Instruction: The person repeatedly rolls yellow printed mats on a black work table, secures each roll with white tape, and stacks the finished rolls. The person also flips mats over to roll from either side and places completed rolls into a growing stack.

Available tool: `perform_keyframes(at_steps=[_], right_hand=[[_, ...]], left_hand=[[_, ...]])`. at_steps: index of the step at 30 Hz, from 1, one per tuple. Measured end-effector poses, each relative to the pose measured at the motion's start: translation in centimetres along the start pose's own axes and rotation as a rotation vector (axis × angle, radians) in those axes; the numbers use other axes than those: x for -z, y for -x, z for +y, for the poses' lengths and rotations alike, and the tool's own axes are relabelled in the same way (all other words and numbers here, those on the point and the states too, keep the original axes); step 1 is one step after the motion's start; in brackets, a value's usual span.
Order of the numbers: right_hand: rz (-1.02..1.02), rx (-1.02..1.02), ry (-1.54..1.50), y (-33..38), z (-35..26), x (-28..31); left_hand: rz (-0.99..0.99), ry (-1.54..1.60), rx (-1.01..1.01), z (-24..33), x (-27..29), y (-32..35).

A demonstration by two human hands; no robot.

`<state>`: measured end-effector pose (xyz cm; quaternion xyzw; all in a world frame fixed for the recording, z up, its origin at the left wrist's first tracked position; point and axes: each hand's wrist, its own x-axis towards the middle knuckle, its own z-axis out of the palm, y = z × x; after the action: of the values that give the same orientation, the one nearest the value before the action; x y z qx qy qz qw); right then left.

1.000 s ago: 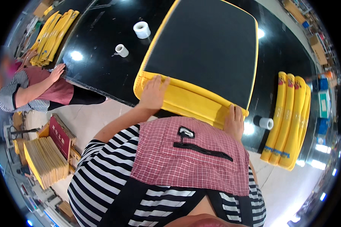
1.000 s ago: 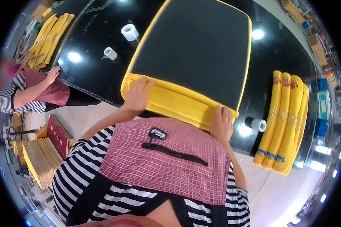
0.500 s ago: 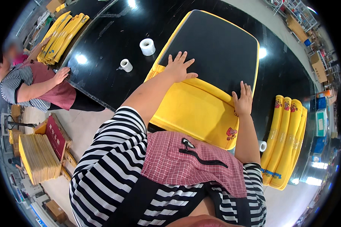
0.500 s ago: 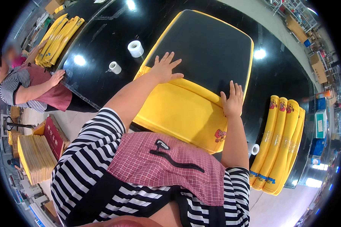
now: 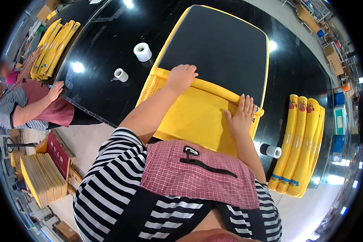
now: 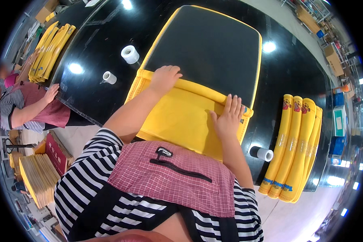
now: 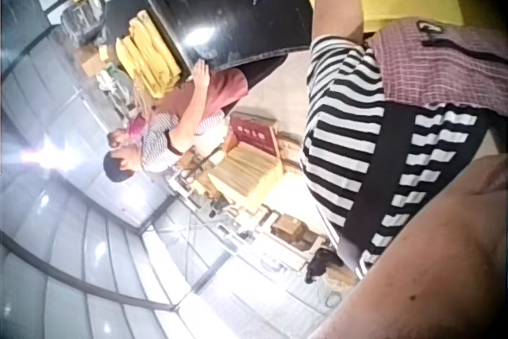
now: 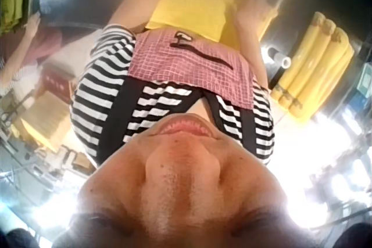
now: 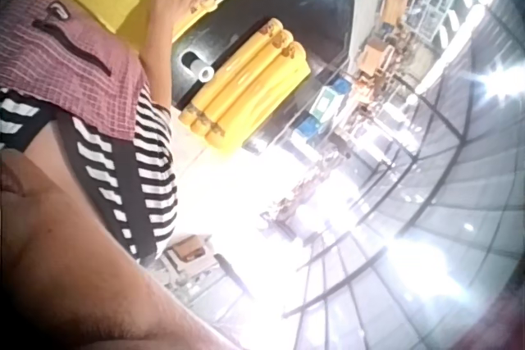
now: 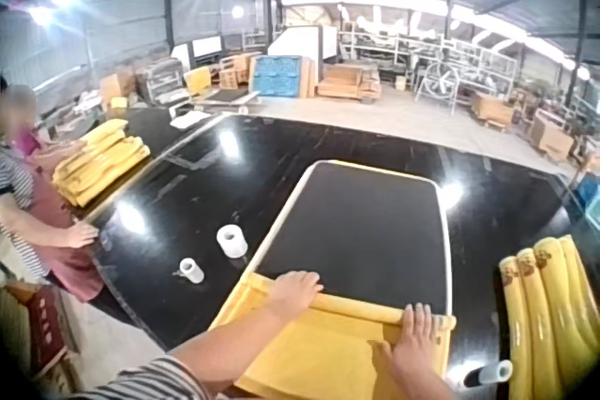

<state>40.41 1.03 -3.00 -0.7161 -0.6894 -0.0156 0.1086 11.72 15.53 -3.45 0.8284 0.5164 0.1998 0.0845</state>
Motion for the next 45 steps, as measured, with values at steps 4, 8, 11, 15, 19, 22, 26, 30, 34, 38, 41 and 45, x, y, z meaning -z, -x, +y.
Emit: perform_keyframes(at_steps=[4, 8, 11, 15, 19, 22, 26, 30, 34, 38, 41, 45], right_hand=[[-0.067, -0.057, 0.018, -5.5, 1.5, -1.1], [-0.056, 0.026, -0.037, -8.9, 2.8, 0.3], [0.072, 0.198, -0.180, -10.2, 5.0, -0.6], [0.138, 0.305, -0.196, -11.5, 5.2, -0.5], [0.101, 0.320, -0.197, -8.6, 5.3, 0.2], [0.071, 0.322, -0.210, -0.9, 3.7, 1.9], [0.051, 0.301, -0.278, 9.9, 2.4, 3.1], [0.030, 0.249, -0.263, 11.3, 3.9, 4.5], [0.051, -0.128, -0.290, 15.2, 6.3, 2.9], [0.048, -0.550, -0.587, 15.5, 3.4, 3.8], [-0.004, -0.571, -0.654, 15.2, 4.4, 4.5], [-0.036, -0.592, -0.806, 15.0, 4.4, 5.4]], left_hand=[[0.137, -0.154, -0.159, 0.7, -0.7, 2.3], [-0.025, -0.138, -0.209, -0.2, 0.9, -1.9], [-0.252, -0.080, -0.191, -0.5, 2.4, -4.5], [-0.341, -0.108, -0.189, -0.9, 2.2, -6.1], [-0.366, -0.131, -0.220, 0.5, 3.3, -4.0], [-0.228, -0.124, -0.332, 1.5, 3.1, 4.0], [-0.156, 0.006, -0.296, 4.2, 4.1, 15.7], [-0.111, 0.042, -0.166, 2.7, 5.4, 17.9], [0.075, 0.015, 0.258, -0.9, 6.3, 21.0], [0.143, 0.098, 0.414, -0.7, 6.2, 22.4], [0.080, 0.186, 0.463, -1.0, 7.1, 21.7], [0.034, 0.150, 0.493, 0.2, 8.0, 20.9]])
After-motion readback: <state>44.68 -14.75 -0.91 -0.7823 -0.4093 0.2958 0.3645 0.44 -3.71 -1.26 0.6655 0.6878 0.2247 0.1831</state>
